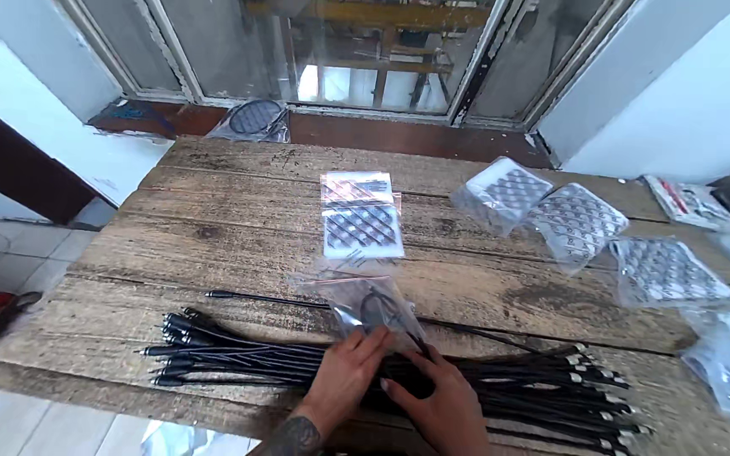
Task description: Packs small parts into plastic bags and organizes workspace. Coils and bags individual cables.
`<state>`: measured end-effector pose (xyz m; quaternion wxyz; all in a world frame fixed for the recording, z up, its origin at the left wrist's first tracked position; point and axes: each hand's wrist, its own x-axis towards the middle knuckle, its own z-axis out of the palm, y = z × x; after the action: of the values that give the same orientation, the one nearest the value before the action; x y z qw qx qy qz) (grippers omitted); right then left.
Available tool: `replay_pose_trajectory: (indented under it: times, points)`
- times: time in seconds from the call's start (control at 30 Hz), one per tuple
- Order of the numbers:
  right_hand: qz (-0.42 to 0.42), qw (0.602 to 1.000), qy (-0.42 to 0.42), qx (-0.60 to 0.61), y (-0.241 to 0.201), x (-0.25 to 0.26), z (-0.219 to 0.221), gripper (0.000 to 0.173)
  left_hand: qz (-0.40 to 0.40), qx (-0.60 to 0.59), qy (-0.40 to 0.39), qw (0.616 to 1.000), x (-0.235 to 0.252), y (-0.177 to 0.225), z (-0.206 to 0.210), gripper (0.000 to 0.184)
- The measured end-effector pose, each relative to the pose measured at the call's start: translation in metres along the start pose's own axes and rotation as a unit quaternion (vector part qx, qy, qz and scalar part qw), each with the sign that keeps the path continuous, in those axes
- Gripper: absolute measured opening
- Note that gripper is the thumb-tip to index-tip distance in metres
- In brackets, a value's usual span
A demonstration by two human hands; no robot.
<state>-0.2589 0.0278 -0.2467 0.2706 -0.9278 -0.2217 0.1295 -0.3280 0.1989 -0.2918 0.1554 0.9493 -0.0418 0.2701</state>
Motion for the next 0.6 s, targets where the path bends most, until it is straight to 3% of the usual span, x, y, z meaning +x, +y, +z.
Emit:
replay_pose_trajectory:
  times: [0.1,0.17,0.23,0.27,0.3,0.37,0.43,0.53,0.6]
  points:
    - [-0.008,0.996,0.092,-0.005,-0.001,0.001,0.021,0.055,-0.010,-0.068,0.061,0.996,-0.014,0.041,-0.008,0.035]
    - [0.033,0.996,0.081,0.014,-0.002,0.005,0.028,0.078,-0.171,-0.120,0.075,0.975,-0.034,0.058,-0.011,0.025]
    - [0.030,0.994,0.101,0.032,-0.002,0.001,0.043,0.096,-0.391,-0.171,-0.008,0.904,-0.051,0.054,-0.008,0.028]
    - [0.018,0.993,0.112,0.030,-0.003,-0.002,0.049,0.099,-0.460,-0.223,-0.081,0.855,-0.056,0.051,-0.010,0.029]
    - [0.005,0.993,0.116,0.015,-0.005,-0.004,0.054,0.099,-0.476,-0.275,-0.149,0.822,-0.060,0.054,-0.012,0.031]
    - [-0.034,0.991,0.124,-0.039,-0.008,0.000,0.063,0.096,-0.402,-0.367,-0.237,0.805,-0.068,0.066,-0.016,0.033]
    - [-0.022,0.995,0.072,-0.070,-0.011,0.010,0.070,0.098,-0.347,-0.427,-0.281,0.786,-0.074,0.068,-0.019,0.034]
    - [-0.064,0.996,-0.045,-0.038,-0.004,0.015,0.070,0.103,-0.426,-0.473,-0.242,0.733,-0.097,0.049,-0.013,0.035]
    - [-0.183,0.981,-0.061,0.014,0.020,-0.002,0.072,0.079,-0.466,-0.505,-0.202,0.698,-0.117,0.038,-0.012,0.033]
